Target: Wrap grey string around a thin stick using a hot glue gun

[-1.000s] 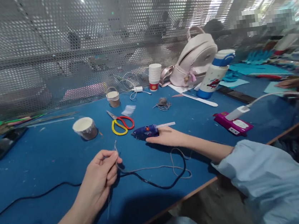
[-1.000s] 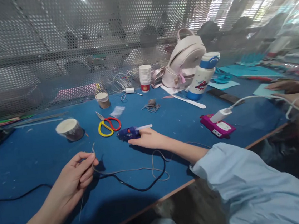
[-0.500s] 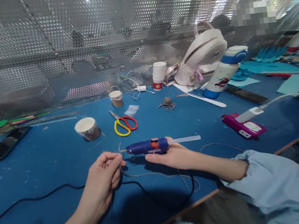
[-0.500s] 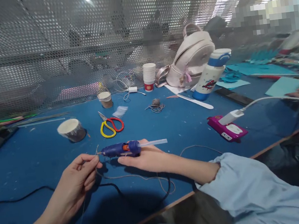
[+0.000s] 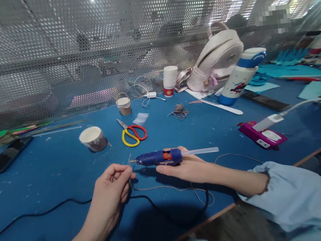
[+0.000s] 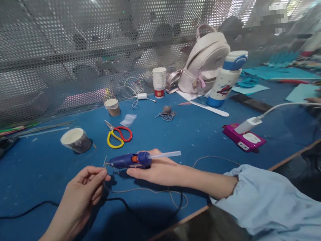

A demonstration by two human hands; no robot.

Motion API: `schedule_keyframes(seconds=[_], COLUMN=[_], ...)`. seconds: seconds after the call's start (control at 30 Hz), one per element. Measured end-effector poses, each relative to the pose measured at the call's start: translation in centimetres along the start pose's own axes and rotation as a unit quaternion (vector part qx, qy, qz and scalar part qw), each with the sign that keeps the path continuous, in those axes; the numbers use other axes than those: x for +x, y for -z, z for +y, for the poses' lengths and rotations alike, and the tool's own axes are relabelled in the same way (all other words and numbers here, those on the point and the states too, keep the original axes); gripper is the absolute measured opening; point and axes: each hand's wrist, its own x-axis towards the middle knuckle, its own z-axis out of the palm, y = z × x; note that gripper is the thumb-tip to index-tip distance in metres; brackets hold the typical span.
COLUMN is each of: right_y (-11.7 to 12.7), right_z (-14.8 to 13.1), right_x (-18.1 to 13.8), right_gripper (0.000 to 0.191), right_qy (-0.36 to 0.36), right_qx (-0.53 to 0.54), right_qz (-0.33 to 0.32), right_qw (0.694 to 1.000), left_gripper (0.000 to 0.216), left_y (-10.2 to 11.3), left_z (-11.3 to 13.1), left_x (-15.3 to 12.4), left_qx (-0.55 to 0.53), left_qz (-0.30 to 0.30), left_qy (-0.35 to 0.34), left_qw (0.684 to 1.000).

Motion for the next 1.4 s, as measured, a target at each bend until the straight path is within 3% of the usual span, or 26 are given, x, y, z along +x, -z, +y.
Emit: schedule_keyframes(seconds=[0.3,1.4], right_y=[0.02,-0.08], right_z=[-0.61,-0.38], right_x=[-0.32,-0.10], right_gripper=[0.025,0.030], right_qy=[-0.020,-0.024], right_qx=[0.041,0.014], right_qz=[-0.005,0.004], right_qw=[0.999,1.000], left_gripper=[0.031,0.033], left_y=[-0.11,0.17], left_z=[0.21,0.06], left_x=[-0.03,-0.03], left_qx=[0.005,0.006], left_qz=[0.001,-0.002], left_qy=[-0.003,0.008], left_qw=[1.000,1.000])
